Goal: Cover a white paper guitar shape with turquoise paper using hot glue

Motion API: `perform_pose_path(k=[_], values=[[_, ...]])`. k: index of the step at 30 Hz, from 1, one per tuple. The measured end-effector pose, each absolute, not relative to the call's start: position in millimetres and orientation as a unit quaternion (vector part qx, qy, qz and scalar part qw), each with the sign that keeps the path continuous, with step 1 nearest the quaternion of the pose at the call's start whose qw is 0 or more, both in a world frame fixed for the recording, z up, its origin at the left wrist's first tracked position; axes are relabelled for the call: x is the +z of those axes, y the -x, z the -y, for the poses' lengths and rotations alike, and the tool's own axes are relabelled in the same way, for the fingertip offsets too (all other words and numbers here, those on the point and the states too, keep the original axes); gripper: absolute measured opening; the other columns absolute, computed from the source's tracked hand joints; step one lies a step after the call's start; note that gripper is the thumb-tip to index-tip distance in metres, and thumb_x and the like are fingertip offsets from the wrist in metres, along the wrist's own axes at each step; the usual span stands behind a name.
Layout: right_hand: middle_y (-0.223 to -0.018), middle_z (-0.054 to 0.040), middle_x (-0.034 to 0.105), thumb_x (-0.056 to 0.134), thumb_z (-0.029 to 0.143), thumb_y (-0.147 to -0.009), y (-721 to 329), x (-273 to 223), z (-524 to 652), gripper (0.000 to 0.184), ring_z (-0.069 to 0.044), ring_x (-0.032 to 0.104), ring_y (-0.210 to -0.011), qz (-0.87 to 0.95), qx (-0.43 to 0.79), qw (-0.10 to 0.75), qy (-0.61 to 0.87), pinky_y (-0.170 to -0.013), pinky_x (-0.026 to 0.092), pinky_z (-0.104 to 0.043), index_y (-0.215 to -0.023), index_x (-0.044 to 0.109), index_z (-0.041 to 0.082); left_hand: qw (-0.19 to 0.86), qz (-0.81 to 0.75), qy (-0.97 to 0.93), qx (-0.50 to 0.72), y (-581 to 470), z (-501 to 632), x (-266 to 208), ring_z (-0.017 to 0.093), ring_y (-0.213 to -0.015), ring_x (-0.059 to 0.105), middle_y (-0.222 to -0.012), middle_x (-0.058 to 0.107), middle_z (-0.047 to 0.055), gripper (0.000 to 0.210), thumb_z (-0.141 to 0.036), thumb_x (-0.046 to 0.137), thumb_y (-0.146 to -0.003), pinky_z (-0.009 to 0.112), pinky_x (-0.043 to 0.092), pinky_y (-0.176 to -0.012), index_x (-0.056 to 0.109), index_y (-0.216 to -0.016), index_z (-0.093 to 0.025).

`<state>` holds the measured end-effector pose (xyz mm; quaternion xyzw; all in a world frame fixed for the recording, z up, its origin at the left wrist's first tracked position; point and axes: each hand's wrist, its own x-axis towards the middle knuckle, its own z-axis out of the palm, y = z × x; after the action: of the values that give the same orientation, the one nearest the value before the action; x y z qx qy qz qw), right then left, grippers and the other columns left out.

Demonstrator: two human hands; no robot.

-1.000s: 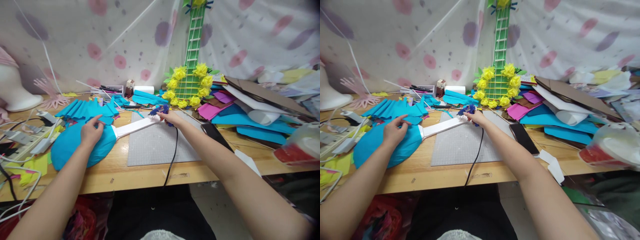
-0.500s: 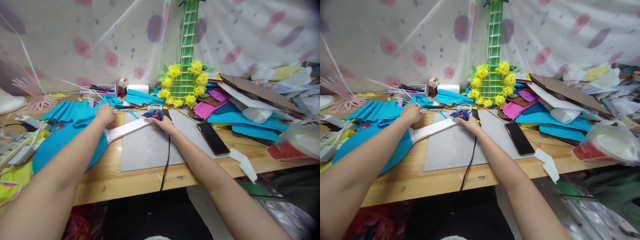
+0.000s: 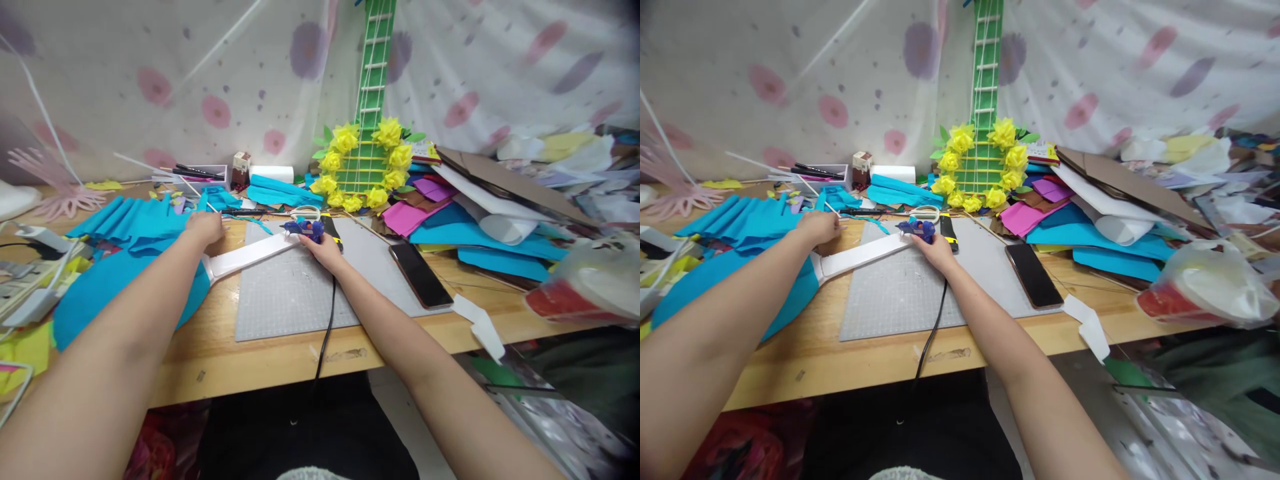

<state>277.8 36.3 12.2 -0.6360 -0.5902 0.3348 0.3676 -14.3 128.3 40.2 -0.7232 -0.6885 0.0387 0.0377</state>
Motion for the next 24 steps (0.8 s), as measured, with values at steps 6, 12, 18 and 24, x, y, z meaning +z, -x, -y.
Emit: perform_pose_path(k=[6,12,18,24], values=[[-0.057,0.0019,0.057,0.054,0.058,-0.077,-281.3,4.1,-42.2,0.043,-0.012,0.054,-0.053,0.568,0.355,0.38,0.638,-0.057,0.044,-0.021,-0.086,0.064,0.017,0.064,0.635,0.769,0.032,19.4,-119.3,41.6,0.034,-0.105,0.057,-0.102,0.066,0.02,0.035,-0.017,0.054,-0.068,0.044,0.037,-0.092,0.063,-0.101,-0.012],[-0.056,0.0028,0.055,0.054,0.057,-0.077,-281.4,4.0,-41.3,0.041,-0.01,0.051,-0.048,0.555,0.375,0.391,0.632,-0.05,0.041,-0.019,-0.083,0.062,0.017,0.076,0.666,0.74,0.062,25.6,-115.6,48.0,0.037,-0.104,0.057,-0.096,0.066,0.022,0.021,-0.017,0.056,-0.068,0.046,0.036,-0.092,0.068,-0.084,-0.009],[-0.053,0.004,0.052,0.055,0.052,-0.079,-280.3,6.5,-40.8,0.036,-0.008,0.048,-0.044,0.526,0.401,0.422,0.62,-0.047,0.041,-0.018,-0.077,0.058,0.017,0.07,0.599,0.798,-0.015,-12.4,-113.3,52.0,0.033,-0.109,0.054,-0.095,0.067,0.015,0.02,-0.023,0.056,-0.072,0.044,0.029,-0.099,0.068,-0.085,-0.015],[-0.058,0.0001,0.057,0.058,0.053,-0.078,-286.5,22.6,-43.5,0.038,-0.007,0.046,-0.042,0.558,0.416,0.366,0.618,-0.041,0.04,-0.019,-0.07,0.057,0.016,0.069,0.56,0.815,-0.135,-51.1,-102.0,61.4,0.031,-0.118,0.047,-0.122,0.057,0.016,0.043,-0.021,0.044,-0.081,0.043,0.032,-0.096,0.052,-0.123,-0.015]])
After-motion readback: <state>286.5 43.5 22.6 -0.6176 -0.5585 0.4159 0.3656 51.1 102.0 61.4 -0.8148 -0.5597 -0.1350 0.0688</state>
